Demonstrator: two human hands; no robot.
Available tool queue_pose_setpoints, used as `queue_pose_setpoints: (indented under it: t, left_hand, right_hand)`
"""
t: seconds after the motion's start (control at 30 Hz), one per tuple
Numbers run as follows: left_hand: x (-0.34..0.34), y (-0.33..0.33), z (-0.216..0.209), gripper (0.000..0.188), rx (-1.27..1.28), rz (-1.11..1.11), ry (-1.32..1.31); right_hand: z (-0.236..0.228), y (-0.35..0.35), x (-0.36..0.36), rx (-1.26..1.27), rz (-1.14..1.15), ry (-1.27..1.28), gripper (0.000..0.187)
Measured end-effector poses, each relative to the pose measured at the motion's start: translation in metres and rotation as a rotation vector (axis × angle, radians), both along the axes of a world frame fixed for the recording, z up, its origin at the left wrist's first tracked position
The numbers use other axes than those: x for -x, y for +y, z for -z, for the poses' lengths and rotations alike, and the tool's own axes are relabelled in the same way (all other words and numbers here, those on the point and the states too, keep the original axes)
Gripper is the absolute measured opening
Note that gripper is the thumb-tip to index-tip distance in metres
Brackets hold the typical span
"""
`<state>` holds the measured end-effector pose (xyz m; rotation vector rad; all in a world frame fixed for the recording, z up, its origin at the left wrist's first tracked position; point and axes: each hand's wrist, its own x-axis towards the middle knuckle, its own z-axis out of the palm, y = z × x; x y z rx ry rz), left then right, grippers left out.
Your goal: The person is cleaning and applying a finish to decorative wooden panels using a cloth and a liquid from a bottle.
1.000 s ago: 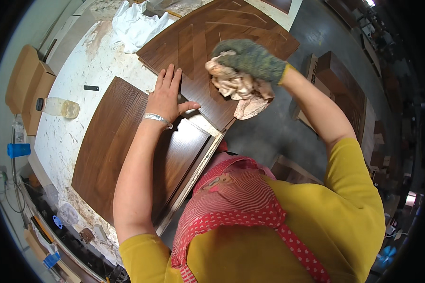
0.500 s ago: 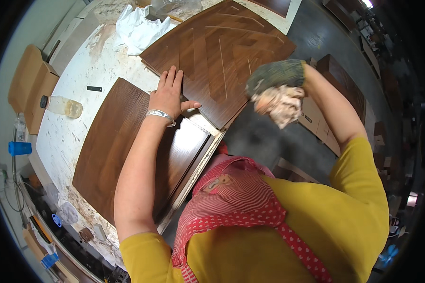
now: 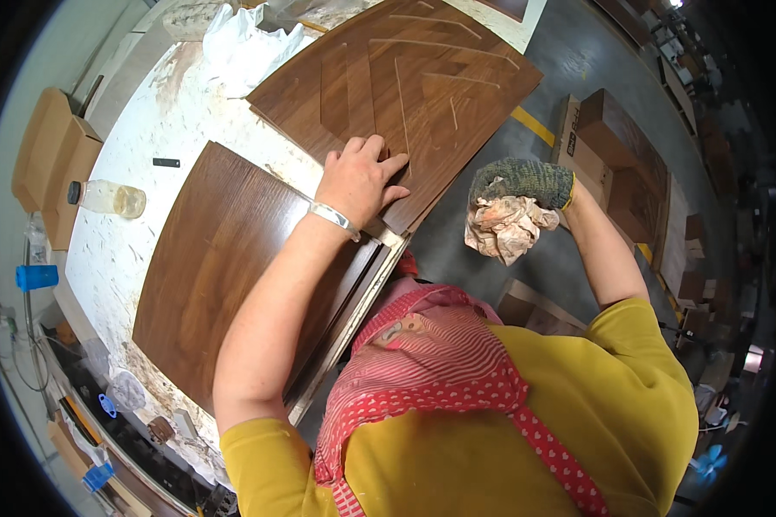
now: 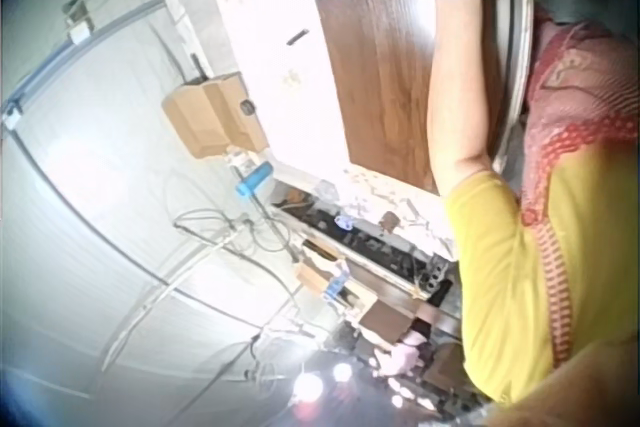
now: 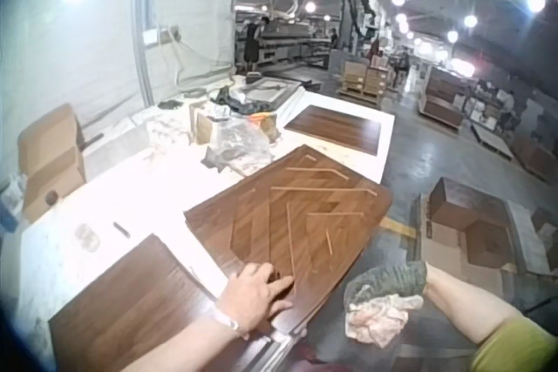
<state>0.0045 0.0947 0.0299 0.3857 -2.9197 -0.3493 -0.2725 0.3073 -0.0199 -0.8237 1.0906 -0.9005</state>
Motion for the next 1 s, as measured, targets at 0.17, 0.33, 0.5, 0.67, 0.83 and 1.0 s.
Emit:
queue_pose_setpoints:
  t: [0.17, 0.33, 0.5, 0.67, 0.83, 1.0]
  left_hand:
    - [-0.004, -0.022, -0.003, 0.031, -0.019, 0.212, -0.052]
    - [-0.011, -0.023, -0.006, 0.016, -0.213, 0.275, 0.055]
    - [-0.017, 0.038, -0.007, 0.033, -1.037, 0.031, 0.123]
    - [-0.018, 0.087, 0.004, 0.038, -1.895, 0.072, 0.205]
    - [-0.033, 0.084, -0.003, 0.027, -2.151, -0.395, 0.402]
    - [-0.043, 0.088, 0.007, 0.036, -2.148, -0.235, 0.25]
  right_hand:
    - [-0.03, -0.012, -0.017, -0.112, 0.153, -0.104, 0.031]
    - [-0.041, -0.014, 0.005, 0.151, 0.005, 0.289, 0.027]
    - [-0.087, -0.009, -0.045, 0.091, 0.305, 0.065, 0.025]
    - [-0.074, -0.023, -0.101, 0.089, 0.609, -0.449, 0.028]
    - [-0.072, -0.016, -0.102, 0.314, 0.403, 0.544, 0.044]
    - [-0.075, -0.016, -0.151, 0.224, 0.269, 0.579, 0.045]
